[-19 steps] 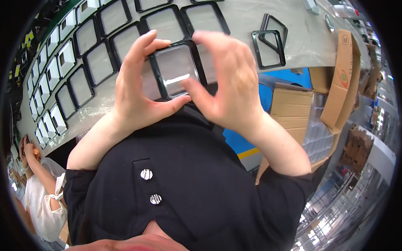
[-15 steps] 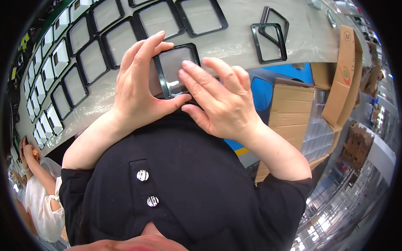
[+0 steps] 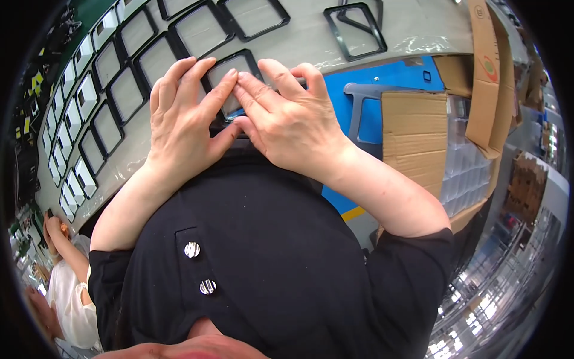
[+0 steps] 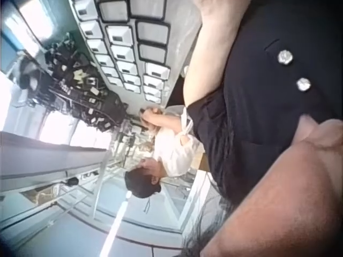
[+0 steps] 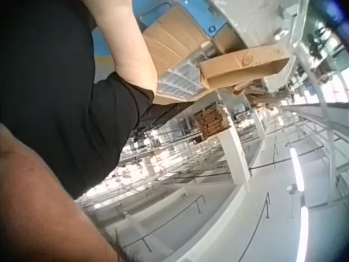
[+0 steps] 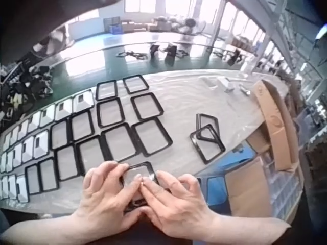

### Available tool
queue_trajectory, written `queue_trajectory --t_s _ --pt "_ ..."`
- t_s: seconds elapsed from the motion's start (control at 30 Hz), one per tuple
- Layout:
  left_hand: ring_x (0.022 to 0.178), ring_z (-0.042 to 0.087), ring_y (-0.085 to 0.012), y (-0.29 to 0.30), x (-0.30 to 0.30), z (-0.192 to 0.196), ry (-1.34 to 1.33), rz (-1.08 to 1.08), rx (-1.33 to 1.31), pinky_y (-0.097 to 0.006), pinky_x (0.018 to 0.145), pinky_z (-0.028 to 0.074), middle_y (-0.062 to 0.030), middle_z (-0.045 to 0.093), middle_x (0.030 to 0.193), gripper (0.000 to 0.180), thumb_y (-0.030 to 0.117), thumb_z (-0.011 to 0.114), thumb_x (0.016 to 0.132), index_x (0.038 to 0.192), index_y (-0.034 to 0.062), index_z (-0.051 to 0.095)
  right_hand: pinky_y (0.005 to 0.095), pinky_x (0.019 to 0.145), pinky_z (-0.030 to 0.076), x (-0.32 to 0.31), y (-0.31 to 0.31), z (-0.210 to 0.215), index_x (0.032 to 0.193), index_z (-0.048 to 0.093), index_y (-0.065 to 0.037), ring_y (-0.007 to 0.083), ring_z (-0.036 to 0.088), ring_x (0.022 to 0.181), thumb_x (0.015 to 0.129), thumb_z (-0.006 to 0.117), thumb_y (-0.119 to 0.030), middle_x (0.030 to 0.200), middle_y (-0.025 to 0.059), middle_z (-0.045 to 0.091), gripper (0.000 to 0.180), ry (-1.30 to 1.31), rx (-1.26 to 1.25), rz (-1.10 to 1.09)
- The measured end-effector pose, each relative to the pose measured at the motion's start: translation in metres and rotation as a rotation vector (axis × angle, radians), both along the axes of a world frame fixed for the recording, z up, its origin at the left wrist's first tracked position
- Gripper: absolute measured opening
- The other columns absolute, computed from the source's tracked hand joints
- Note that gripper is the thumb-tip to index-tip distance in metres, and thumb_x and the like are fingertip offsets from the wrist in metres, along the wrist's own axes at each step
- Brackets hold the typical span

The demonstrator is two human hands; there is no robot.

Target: Assembling lighting fixture components by placing glass panels into frames and stacking plastic housings.

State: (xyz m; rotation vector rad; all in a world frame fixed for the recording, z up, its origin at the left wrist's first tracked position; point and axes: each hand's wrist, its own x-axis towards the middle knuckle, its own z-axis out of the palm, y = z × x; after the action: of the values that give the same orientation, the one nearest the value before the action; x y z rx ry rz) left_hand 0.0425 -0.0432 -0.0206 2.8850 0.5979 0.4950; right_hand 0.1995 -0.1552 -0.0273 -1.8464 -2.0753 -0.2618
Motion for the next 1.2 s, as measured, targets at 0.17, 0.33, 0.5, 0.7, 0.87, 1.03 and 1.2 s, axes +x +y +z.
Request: queue_trajectory --t_s 0.17,0.33,0.5,0.7,0.87,1.03,1.2 --pt "0.124 0.040 -0.0310 0.001 0.002 0.002 -0.024 -0.031 0.012 -0.044 0.100 0.030 -0.0123 0.050 0.128 0.057 0.031 0.078 0.066 0.117 0.0105 0.064 0.0397 0.092 0.033 0.005 0.000 -0.004 0.113 0.067 -0.011 0.0182 0.052 0.114 0.083 0.065 -0.028 0.121 -0.0008 0.064 0.035 0.010 0.054 -0.001" --pt "0.121 0.040 -0.0324 0.005 0.000 -0.003 -0.089 -0.044 0.008 -0.046 0.100 0.030 -0.0114 0.051 0.123 0.056 0.033 0.080 0.065 0.113 0.0103 0.064 0.0388 0.095 0.038 0.002 -0.007 -0.001 0.115 0.065 -0.008 0.0236 0.054 0.115 0.086 0.065 -0.025 0.122 0.0061 0.063 0.034 0.239 0.042 -0.004" --pt "0.119 0.044 -0.0304 -0.002 -0.009 0.021 -0.233 -0.012 -0.015 -0.045 0.102 0.029 -0.0089 0.054 0.121 0.077 0.033 0.084 0.058 0.125 0.0081 0.055 0.0298 0.080 0.049 0.020 -0.004 0.030 0.115 0.059 -0.001 0.0175 0.060 0.095 0.087 0.068 -0.015 0.102 0.0081 0.064 0.033 1.167 0.058 -0.251" --pt "0.118 0.046 -0.0279 0.003 -0.012 0.052 -0.337 -0.015 0.113 -0.046 0.104 0.027 -0.0093 0.055 0.118 0.091 0.032 0.087 0.055 0.131 0.0061 0.045 0.0189 0.069 0.049 0.022 0.019 0.055 0.109 0.057 0.001 0.0057 0.060 0.076 0.086 0.072 -0.013 0.087 0.0029 0.064 0.031 1.529 -0.180 -0.093" --pt "0.124 0.043 -0.0286 0.015 -0.010 0.056 -0.292 0.038 0.053 -0.050 0.110 0.018 -0.0096 0.051 0.128 0.104 0.039 0.087 0.054 0.139 0.0051 0.038 0.0198 0.070 0.051 0.031 0.042 0.064 0.102 0.062 0.001 0.0069 0.063 0.079 0.085 0.073 -0.011 0.088 0.0029 0.067 0.024 1.585 -0.275 -0.111" --pt "0.142 0.024 -0.0356 0.028 -0.017 0.070 -0.227 0.105 0.051 -0.053 0.114 0.004 -0.0194 0.035 0.147 0.106 0.060 0.075 0.068 0.144 0.0001 0.031 0.0206 0.067 0.048 0.081 0.073 0.062 0.104 0.063 0.001 0.0068 0.061 0.077 0.085 0.073 -0.013 0.088 0.0021 0.068 0.026 1.490 -0.240 -0.159" --pt "0.141 0.026 -0.0352 0.050 -0.038 0.058 -0.298 0.198 0.076 -0.050 0.115 0.005 -0.0210 0.037 0.147 0.090 0.047 0.074 0.076 0.142 0.0004 0.034 0.0225 0.068 0.045 0.167 0.141 0.055 0.101 0.067 -0.003 0.0070 0.056 0.075 0.084 0.074 -0.021 0.087 0.0011 0.067 0.026 1.291 -0.181 -0.369"
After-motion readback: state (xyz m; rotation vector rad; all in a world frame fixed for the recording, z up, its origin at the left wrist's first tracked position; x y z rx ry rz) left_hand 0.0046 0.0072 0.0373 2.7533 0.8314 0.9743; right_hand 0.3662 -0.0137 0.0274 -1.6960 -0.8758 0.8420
